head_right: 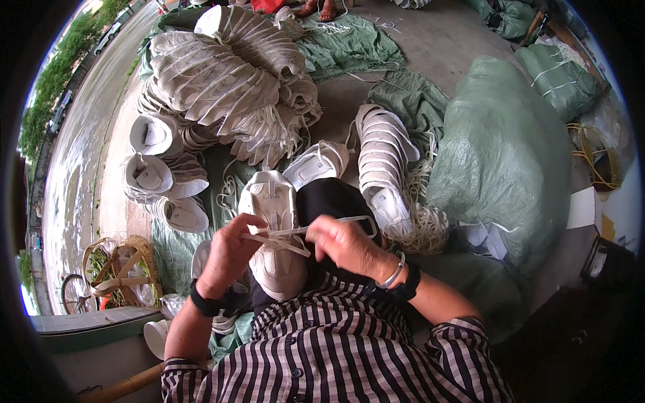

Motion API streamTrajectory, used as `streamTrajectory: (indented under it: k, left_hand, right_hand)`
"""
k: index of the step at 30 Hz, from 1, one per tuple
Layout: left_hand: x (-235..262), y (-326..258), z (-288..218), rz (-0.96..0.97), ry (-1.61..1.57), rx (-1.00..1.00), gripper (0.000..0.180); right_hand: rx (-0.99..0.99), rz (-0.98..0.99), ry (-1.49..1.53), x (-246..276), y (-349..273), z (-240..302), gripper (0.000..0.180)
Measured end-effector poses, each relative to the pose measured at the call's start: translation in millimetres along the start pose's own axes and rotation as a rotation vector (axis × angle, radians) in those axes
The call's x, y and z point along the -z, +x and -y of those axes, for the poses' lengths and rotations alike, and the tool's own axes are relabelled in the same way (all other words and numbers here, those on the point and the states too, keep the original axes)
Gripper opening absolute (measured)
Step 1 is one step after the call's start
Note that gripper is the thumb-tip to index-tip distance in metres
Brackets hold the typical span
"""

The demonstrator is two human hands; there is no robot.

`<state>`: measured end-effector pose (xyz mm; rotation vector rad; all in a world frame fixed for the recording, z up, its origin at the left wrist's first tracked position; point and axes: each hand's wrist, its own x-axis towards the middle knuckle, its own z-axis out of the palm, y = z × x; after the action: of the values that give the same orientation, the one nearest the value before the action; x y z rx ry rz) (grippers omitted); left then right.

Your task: Lacing white canvas shoes in a shoe manufacturing facility.

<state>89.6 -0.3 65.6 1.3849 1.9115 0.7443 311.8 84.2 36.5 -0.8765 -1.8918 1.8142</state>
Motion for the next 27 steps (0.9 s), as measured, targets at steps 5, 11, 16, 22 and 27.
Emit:
streamTrajectory:
  k: [5,11,16,22,27]
  left_hand:
    - [26,4,-1,0.075,0.543,-0.453,0.014]
    - [22,8,9,0.257,-0.002,-0.118,0.017]
    - [23,4,1,0.393,-0.453,0.088,0.029]
    - [20,0,39,0.25,-0.635,0.094,0.023]
    - [1,1,46,0.077,-0.726,0.007,0.026]
  right_hand:
    - [0.318,-0.204,-0.24,1,25,-21,0.009]
    - [0.337,-0.098,-0.407,-15,36,-24,0.008]
    - [0.029,0.036,0.091,1,45,-26,0.015]
    - [-0.201,0.009,0.402,14,47,-20,0.013]
    - [-0.189,-0.046,0.44,20,42,-21,0.013]
